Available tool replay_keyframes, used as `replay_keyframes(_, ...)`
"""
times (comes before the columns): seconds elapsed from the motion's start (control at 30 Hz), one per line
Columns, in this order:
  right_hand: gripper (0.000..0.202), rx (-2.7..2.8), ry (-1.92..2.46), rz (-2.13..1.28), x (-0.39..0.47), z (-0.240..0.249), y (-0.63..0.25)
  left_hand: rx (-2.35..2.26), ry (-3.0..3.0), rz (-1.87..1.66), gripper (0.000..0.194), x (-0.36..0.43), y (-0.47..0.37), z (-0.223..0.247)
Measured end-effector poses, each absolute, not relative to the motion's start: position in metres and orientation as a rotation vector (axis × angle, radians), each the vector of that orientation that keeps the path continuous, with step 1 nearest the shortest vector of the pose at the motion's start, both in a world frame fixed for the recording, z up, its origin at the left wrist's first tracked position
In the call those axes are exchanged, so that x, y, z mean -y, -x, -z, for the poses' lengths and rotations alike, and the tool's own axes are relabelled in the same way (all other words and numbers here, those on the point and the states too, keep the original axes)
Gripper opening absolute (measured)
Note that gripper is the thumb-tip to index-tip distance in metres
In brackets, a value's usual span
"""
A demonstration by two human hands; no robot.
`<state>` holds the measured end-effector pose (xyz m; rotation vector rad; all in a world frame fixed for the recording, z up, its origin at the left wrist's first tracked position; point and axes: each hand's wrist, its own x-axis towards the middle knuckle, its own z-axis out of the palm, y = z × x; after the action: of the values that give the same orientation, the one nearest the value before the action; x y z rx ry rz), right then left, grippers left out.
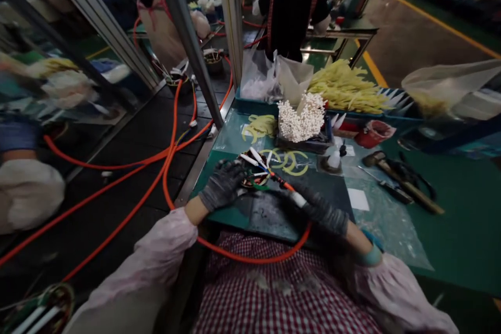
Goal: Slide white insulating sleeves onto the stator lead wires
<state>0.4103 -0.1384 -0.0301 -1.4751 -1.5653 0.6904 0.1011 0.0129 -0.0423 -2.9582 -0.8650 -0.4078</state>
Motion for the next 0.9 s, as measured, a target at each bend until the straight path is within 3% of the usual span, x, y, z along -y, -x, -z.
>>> replay_keyframes(0.2, 0.045, 1.664, 1.644, -0.461, 0.114, 0.057, -0.421, 0.839, 2.861, 0.609, 0.028, 0.042, -0.105, 0.041)
replay_keyframes(0.37, 0.038, 1.804, 1.457, 0.215, 0.123, 0.044, -0.386, 0.635, 2.845, 0.888, 0.007, 0.042, -0.084, 0.02)
replay_keyframes(0.57, 0.02, 1.966, 1.34, 0.334, 0.124, 0.036, -0.348, 0.698, 2.759, 1.103, 0.005, 0.023, -0.072, 0.003)
replay_keyframes(0.67, 0.01, 1.846, 1.325, 0.259, 0.13, 0.029, -0.349, 0.836, 2.751, 1.1, 0.022, 0.018, -0.067, -0.003)
replay_keyframes(0.77, 0.009, 1.643, 1.363, -0.072, 0.141, 0.016, -0.352, 0.755, 2.825, 0.973, 0.048, 0.018, -0.078, -0.003)
replay_keyframes(0.83, 0.019, 1.504, 1.38, -0.329, 0.149, 0.01, -0.35, 0.679, 2.865, 0.905, 0.051, 0.019, -0.096, -0.001)
replay_keyframes(0.9, 0.025, 1.411, 1.384, -0.508, 0.157, 0.009, -0.348, 0.616, 2.951, 0.864, 0.04, 0.019, -0.117, 0.0)
